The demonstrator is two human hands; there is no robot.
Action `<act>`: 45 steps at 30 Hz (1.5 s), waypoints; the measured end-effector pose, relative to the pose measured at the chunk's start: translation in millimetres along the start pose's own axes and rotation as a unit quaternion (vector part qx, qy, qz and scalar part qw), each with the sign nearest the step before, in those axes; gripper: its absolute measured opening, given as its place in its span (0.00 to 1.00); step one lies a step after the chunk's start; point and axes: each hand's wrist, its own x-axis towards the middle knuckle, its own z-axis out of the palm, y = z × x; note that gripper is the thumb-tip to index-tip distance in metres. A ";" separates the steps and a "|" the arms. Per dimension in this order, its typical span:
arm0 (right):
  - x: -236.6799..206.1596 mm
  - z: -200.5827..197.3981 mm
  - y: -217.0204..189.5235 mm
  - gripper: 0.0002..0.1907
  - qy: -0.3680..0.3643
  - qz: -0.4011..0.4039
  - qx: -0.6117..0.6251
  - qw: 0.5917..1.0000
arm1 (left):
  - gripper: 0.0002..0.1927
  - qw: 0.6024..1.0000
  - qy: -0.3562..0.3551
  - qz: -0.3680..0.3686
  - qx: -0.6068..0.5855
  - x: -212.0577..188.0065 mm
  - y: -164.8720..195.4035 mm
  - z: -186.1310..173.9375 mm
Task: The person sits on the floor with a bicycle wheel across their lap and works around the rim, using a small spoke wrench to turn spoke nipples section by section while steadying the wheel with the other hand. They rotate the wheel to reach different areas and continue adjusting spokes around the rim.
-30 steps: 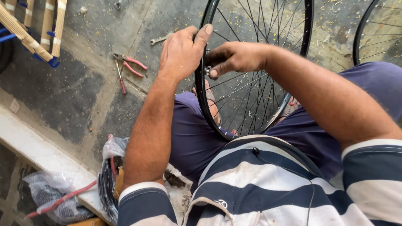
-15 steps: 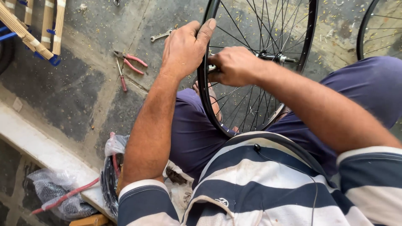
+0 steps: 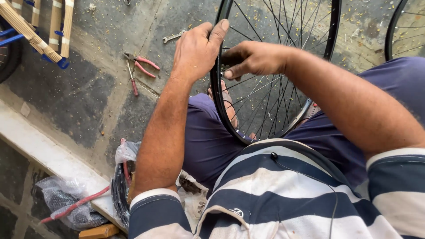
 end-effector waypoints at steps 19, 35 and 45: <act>-46.7 61.5 14.9 0.14 0.230 -0.169 -0.132 0.949 | 0.26 0.997 -0.049 0.065 -0.015 -11.7 -0.4 -19.4; -14.0 37.0 21.8 0.15 0.214 -0.082 0.044 0.972 | 0.33 0.993 -0.098 -0.033 -0.055 -23.6 -3.0 -20.0; -9.1 74.9 13.1 0.14 0.417 -0.201 -0.460 0.758 | 0.28 0.998 -0.034 0.005 0.044 -16.5 9.2 -9.7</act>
